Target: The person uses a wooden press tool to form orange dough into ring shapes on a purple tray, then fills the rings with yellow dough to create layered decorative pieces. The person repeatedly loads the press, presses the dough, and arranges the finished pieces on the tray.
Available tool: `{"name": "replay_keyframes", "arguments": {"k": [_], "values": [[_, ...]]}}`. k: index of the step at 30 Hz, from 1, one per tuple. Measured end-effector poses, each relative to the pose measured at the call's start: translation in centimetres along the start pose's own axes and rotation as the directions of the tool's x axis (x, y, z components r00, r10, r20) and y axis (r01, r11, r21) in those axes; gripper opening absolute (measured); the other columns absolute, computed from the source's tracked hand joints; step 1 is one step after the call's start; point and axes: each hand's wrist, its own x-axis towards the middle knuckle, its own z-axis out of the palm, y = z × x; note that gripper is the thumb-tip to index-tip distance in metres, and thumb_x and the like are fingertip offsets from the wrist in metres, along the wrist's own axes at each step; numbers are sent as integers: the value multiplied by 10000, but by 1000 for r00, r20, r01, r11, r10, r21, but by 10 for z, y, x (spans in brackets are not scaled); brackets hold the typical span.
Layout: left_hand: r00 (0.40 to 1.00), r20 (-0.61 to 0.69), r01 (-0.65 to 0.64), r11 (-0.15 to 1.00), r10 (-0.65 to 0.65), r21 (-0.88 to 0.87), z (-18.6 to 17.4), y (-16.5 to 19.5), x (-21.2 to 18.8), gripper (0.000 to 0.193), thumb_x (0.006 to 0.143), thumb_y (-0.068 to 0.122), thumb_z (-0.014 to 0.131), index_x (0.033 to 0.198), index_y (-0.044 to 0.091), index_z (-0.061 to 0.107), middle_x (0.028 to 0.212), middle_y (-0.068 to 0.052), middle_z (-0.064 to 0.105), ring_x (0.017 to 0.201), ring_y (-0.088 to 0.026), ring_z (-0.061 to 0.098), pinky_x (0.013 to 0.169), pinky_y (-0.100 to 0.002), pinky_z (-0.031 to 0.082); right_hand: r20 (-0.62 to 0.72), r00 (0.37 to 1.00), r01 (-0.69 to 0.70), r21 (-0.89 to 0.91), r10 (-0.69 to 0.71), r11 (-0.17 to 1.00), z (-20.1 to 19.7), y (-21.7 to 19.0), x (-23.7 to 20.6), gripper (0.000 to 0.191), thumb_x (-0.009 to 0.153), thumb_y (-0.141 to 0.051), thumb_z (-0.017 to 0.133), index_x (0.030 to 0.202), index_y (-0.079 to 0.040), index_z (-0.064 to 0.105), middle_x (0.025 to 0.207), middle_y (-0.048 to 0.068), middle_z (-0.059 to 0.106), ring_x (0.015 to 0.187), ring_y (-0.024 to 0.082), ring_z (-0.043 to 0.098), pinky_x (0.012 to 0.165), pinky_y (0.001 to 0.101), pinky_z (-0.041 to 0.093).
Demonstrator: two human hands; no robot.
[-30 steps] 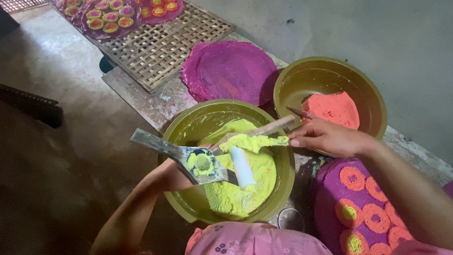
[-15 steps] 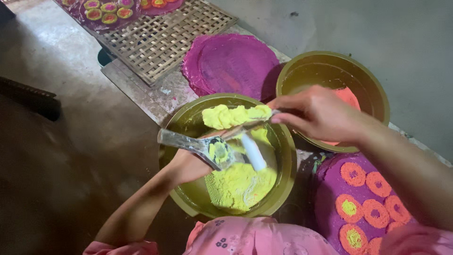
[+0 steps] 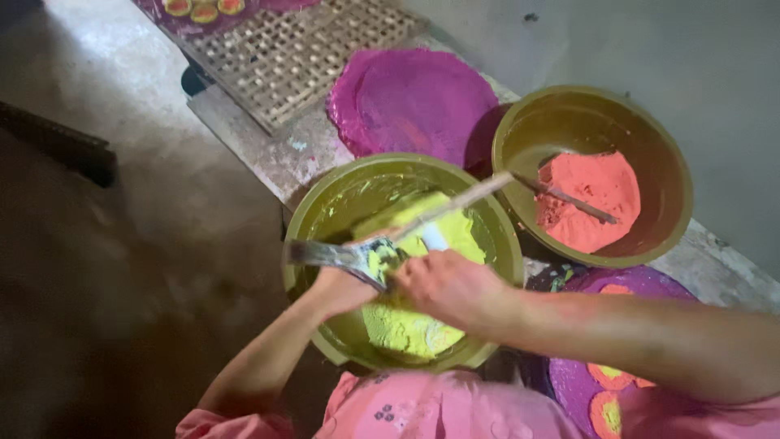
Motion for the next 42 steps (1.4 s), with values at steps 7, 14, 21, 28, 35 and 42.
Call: {"name": "replay_keyframes", "arguments": {"k": [7,14,21,28,35,42], "values": [[913,155,377,637,-377,-672,-4,-78,-33,521,818,-12,675,1327,74,607,1221,-84,697,1041,-189,693,869,-367,575,-212,899,-242,488,382,839,-37,78,-66,438,765,-134,655,1200,-163,687,923,47,707,784,259,695,642,397,544],[922,295,366,323,-249,-873,1,-73,-61,360,736,-35,724,1086,9,654,943,-76,701,861,-190,675,756,-347,558,-135,908,-298,456,396,839,-18,132,-67,404,860,-249,728,1262,-244,688,878,35,723,707,288,684,578,412,543],[930,266,324,223,-255,-919,-9,-44,-62,249,774,37,701,1014,19,640,855,-48,644,808,-172,635,713,-326,533,-85,935,-247,539,343,806,-7,135,-77,449,862,-242,690,1311,-264,677,851,42,725,688,315,679,599,439,538],[854,-103,224,539,-510,-812,1,-57,-32,245,890,90,691,1125,82,624,1034,-50,659,898,-165,642,719,-301,546,218,925,-364,749,312,554,40,93,-73,448,895,-233,678,1342,-252,671,895,104,755,657,256,710,599,412,544],[752,-643,259,962,-147,83,-20,3,3,643,846,216,840,1365,-1,530,1524,-247,476,1245,-376,618,949,-430,582,220,816,-267,964,534,10,74,37,-48,381,1026,-185,587,1391,-88,642,679,42,578,625,86,473,561,310,465],[747,-397,585,811,-533,14,-50,11,32,972,841,245,771,1625,-72,291,1374,-250,514,1099,-397,637,869,-433,587,166,792,-151,986,588,-75,84,-29,-11,269,1004,-153,568,1231,-65,681,662,-1,582,569,66,474,528,298,407]]}}
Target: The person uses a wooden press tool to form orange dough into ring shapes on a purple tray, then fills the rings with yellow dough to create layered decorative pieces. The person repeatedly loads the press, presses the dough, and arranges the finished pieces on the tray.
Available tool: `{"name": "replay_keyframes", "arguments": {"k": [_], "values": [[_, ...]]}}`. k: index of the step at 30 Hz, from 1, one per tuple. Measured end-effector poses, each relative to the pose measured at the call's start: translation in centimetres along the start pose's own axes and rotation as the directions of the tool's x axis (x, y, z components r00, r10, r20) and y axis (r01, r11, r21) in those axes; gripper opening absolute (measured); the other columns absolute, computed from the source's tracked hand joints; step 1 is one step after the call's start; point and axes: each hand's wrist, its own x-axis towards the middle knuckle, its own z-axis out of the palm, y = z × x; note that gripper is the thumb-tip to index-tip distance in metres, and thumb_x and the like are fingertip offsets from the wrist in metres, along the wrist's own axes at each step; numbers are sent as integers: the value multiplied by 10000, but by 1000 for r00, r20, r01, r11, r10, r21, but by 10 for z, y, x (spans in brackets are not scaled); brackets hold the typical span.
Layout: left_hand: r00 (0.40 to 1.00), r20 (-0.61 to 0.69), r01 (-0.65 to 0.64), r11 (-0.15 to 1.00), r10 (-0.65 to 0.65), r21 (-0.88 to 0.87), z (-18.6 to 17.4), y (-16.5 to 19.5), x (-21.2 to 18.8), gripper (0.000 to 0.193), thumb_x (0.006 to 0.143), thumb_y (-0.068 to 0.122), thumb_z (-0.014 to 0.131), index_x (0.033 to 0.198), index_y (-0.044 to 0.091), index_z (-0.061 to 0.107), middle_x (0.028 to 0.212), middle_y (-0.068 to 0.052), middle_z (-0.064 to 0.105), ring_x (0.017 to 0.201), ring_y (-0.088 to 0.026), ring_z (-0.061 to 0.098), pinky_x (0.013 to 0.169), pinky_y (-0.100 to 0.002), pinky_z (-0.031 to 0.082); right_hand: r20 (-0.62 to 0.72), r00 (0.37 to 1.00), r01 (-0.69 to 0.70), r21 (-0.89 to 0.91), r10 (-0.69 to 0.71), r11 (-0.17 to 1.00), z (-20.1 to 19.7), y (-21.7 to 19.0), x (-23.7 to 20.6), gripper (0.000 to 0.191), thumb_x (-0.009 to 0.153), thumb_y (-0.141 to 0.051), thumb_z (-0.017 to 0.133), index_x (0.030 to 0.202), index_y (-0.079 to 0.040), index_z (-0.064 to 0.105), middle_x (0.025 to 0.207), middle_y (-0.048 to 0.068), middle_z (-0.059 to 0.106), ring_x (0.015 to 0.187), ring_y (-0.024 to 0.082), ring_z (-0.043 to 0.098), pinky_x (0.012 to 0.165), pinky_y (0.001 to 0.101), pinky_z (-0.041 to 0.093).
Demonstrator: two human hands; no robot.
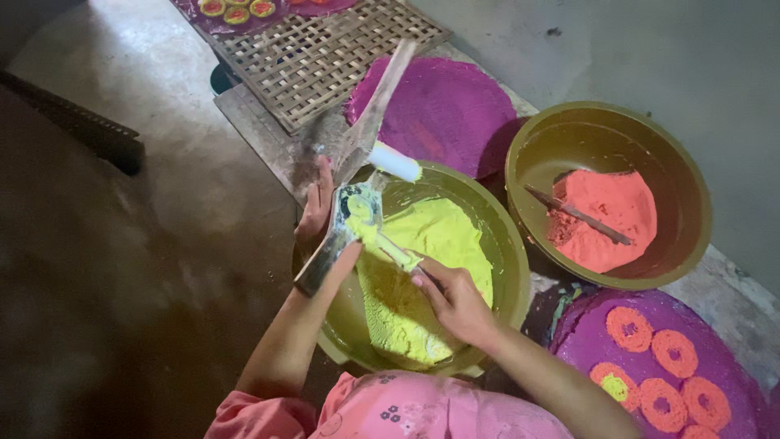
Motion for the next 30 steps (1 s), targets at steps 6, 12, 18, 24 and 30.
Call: {"name": "replay_keyframes", "arguments": {"k": [6,12,18,24,30], "values": [[950,-75,-266,912,303,312,14,-2,-5,662,844,280,751,1399,-2,525,1570,-311,366,1135,-394,621,921,-415,585,78,997,-29,84,22,996,-29,19,21,203,1059,-175,594,938,-31,674,686,42,527,623,91,451,552,322,375],[952,-23,-281,898,307,339,25,-17,-6,824,765,294,794,1412,-110,482,1560,-359,319,1097,-366,619,879,-372,595,44,999,13,-77,-10,997,-13,1,21,181,1019,-187,584,1070,-32,661,626,92,537,576,107,475,544,342,418],[963,83,-270,901,258,339,44,-50,-2,774,942,297,726,1563,3,368,1198,-178,583,789,-254,664,644,-356,582,210,970,-16,-436,119,900,-58,-37,27,194,970,-220,647,1098,-101,731,724,126,690,615,218,627,607,385,503],[958,20,-286,956,286,66,43,-52,-28,974,801,293,781,1603,35,292,991,-143,637,847,-298,689,643,-399,581,255,953,301,-862,-165,408,-9,-66,10,652,745,-69,644,1391,-18,570,854,114,648,724,308,669,597,430,552],[992,-60,-103,991,108,88,18,-71,-18,748,834,362,794,1438,57,475,1240,-156,620,993,-333,681,765,-444,578,351,927,234,-812,128,535,-51,-63,-10,624,753,-122,645,1371,-100,565,900,114,665,796,325,705,648,443,568]]}}
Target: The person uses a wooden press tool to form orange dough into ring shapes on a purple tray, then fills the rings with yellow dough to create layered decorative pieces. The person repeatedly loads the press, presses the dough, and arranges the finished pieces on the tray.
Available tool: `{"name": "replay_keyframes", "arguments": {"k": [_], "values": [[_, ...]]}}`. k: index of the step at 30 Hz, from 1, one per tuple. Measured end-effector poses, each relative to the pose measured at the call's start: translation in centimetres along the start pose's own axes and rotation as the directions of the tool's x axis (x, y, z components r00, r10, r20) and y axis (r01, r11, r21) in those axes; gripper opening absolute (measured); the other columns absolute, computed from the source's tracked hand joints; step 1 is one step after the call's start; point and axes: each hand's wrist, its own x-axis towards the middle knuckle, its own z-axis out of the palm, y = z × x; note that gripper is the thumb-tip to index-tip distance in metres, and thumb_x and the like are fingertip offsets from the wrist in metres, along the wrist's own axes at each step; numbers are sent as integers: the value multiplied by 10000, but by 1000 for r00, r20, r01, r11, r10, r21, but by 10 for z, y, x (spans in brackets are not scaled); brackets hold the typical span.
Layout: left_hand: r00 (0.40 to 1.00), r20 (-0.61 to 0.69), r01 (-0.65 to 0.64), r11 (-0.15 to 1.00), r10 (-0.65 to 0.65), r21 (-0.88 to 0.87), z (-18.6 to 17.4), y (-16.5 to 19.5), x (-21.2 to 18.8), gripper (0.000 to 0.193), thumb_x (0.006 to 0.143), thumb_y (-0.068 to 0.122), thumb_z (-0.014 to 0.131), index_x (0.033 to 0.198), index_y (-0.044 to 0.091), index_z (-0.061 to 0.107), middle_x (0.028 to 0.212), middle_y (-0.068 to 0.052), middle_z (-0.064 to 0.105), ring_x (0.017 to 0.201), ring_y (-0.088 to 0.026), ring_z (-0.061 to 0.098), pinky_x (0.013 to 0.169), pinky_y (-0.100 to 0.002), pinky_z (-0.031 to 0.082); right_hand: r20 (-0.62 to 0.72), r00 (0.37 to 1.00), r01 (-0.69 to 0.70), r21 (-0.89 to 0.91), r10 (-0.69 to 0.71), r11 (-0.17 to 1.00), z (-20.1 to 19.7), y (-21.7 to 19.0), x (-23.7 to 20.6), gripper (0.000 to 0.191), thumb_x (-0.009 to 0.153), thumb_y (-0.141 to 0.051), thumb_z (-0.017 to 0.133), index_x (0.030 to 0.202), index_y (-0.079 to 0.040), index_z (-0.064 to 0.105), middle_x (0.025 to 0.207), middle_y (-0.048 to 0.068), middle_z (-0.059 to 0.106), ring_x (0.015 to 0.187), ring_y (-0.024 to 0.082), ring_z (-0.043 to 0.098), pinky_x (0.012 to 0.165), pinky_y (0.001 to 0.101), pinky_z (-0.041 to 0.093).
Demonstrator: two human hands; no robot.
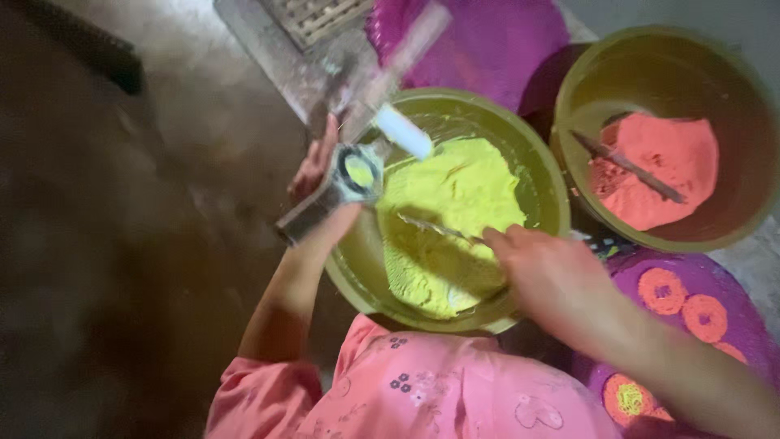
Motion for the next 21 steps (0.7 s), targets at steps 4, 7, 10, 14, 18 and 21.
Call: {"name": "replay_keyframes", "arguments": {"k": [4,7,10,14,18,21], "values": [[979,-184,-92,996,90,-7,8,-10,5,360,916,321,769,1139,81,621,1590,-103,463,1214,-340,626,943,-445,565,314,949,47,-111,-10,993,50,-1,45,544,932,-156,571,1467,-223,501,801,117,713,745,326,735,630,447,576],[992,-83,89,989,-99,-116,20,-8,-3,360,904,302,770,1168,85,657,1593,-20,466,1179,-318,635,916,-460,551,210,976,94,-214,-48,972,93,-9,107,430,905,-156,590,1333,-112,569,741,101,718,659,299,734,543,423,579],[991,-132,13,995,-26,-95,25,-13,-7,397,891,276,763,1215,85,635,1597,-2,448,1209,-322,637,920,-440,566,134,988,98,-200,-72,975,125,-20,168,131,861,-160,645,838,-140,772,796,97,739,720,269,726,592,397,567],[986,-139,67,986,-88,-152,28,-22,-8,581,901,310,759,1410,98,574,1542,33,469,1138,-309,663,910,-446,572,103,953,303,-288,-285,909,148,-37,182,149,825,-137,668,701,-181,738,732,54,725,712,241,727,548,368,558],[985,-87,135,984,-146,-119,34,-27,-12,561,920,326,753,1414,175,535,1582,58,479,1170,-292,676,889,-411,585,240,871,483,-251,-429,839,160,-41,147,101,824,-119,677,752,-150,741,777,45,730,736,244,726,535,377,565],[980,-125,138,983,-153,-121,37,-28,-13,686,914,336,773,1523,192,493,1541,55,501,1164,-309,675,898,-408,584,307,880,394,-45,-363,918,146,-35,110,133,827,-83,656,956,-72,683,802,95,731,734,298,728,560,410,578]]}}
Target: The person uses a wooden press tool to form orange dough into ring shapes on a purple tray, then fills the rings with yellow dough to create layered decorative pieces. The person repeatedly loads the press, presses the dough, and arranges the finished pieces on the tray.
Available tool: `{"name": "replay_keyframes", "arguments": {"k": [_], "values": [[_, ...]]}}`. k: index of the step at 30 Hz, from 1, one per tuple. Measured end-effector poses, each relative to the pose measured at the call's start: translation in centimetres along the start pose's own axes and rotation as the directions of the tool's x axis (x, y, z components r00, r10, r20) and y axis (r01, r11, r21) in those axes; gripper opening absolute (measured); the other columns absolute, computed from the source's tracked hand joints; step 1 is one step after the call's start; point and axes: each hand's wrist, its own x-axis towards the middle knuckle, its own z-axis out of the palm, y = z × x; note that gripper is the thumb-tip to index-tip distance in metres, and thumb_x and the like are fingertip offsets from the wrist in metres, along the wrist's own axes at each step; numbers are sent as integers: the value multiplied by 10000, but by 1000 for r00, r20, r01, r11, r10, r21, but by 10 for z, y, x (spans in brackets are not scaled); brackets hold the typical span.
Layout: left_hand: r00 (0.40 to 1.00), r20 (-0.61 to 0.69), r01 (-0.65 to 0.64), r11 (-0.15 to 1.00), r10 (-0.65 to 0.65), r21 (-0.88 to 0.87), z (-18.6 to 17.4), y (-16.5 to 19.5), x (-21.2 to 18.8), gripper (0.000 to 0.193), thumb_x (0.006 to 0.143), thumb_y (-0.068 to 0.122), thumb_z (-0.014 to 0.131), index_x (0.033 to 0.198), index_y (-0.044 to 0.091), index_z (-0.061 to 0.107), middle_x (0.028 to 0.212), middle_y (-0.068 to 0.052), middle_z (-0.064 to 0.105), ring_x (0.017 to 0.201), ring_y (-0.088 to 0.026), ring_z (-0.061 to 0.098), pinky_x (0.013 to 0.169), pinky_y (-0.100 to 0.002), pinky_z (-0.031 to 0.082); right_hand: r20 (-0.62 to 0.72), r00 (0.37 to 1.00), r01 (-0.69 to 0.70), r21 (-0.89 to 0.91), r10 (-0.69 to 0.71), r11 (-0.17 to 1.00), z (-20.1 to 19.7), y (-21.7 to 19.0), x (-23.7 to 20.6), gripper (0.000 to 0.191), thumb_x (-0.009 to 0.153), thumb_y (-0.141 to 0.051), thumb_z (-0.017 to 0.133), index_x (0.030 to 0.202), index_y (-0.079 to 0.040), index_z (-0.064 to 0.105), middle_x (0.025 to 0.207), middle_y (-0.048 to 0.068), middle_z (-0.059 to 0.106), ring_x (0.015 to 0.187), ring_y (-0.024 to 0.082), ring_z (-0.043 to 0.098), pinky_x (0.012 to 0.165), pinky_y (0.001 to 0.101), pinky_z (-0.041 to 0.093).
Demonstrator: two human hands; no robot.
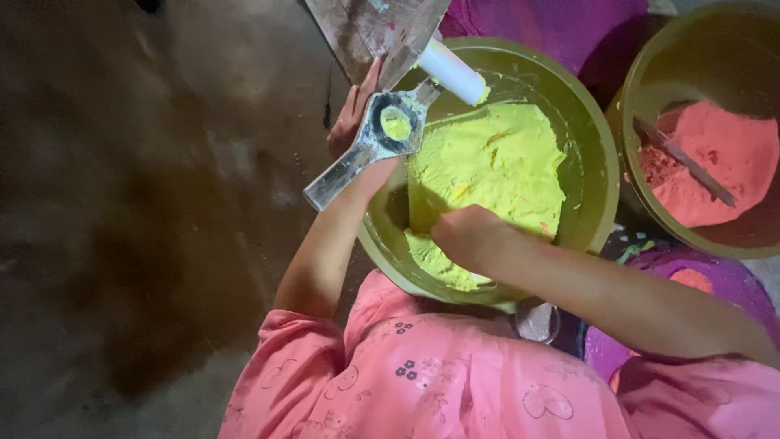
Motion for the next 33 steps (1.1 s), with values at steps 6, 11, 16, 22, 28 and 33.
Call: {"name": "replay_keyframes", "arguments": {"k": [6,11,16,22,28,33], "values": [[995,93,51,995,-42,-90,-9,5,2,728,884,357,784,1519,179,476,1451,28,542,1146,-285,693,909,-392,588,126,990,-88,175,66,981,-32,-14,-76,273,813,-154,671,1072,-69,687,924,186,706,857,369,714,717,482,575],[973,-6,-232,973,232,-8,-17,9,-1,604,935,309,780,1461,174,515,1607,13,485,1336,-347,613,1008,-394,583,264,959,-232,503,108,833,-65,18,-133,330,903,-211,621,1198,-159,759,979,125,769,912,319,736,814,457,545],[980,150,-128,992,128,-9,-22,38,-8,790,853,441,831,1516,151,513,1448,-33,567,1245,-365,642,907,-403,573,24,961,-155,871,276,466,-91,47,-182,412,939,-228,625,1304,-59,710,1030,157,813,884,284,733,771,396,545],[906,303,-260,954,295,-152,-59,76,-27,732,777,357,820,1440,179,564,1237,-108,663,1045,-270,717,929,-355,587,-14,854,-399,622,519,674,-139,42,-180,382,928,-302,653,1278,-172,730,915,156,772,813,298,713,708,383,531],[768,450,-435,887,455,-154,-38,91,-36,755,772,289,774,1469,124,532,1423,-130,591,1249,-305,596,1040,-434,483,-235,925,-355,-261,297,898,-149,-31,-132,307,916,-220,582,1207,-158,660,792,47,675,716,229,703,611,382,556],[682,639,-221,934,355,-282,-48,78,-42,746,821,316,747,1498,153,479,1499,-114,522,1333,-289,515,1108,-420,411,-405,907,-214,-216,112,953,-156,-49,-154,358,810,-170,615,1155,-76,625,822,45,636,682,222,686,567,378,548]]}}
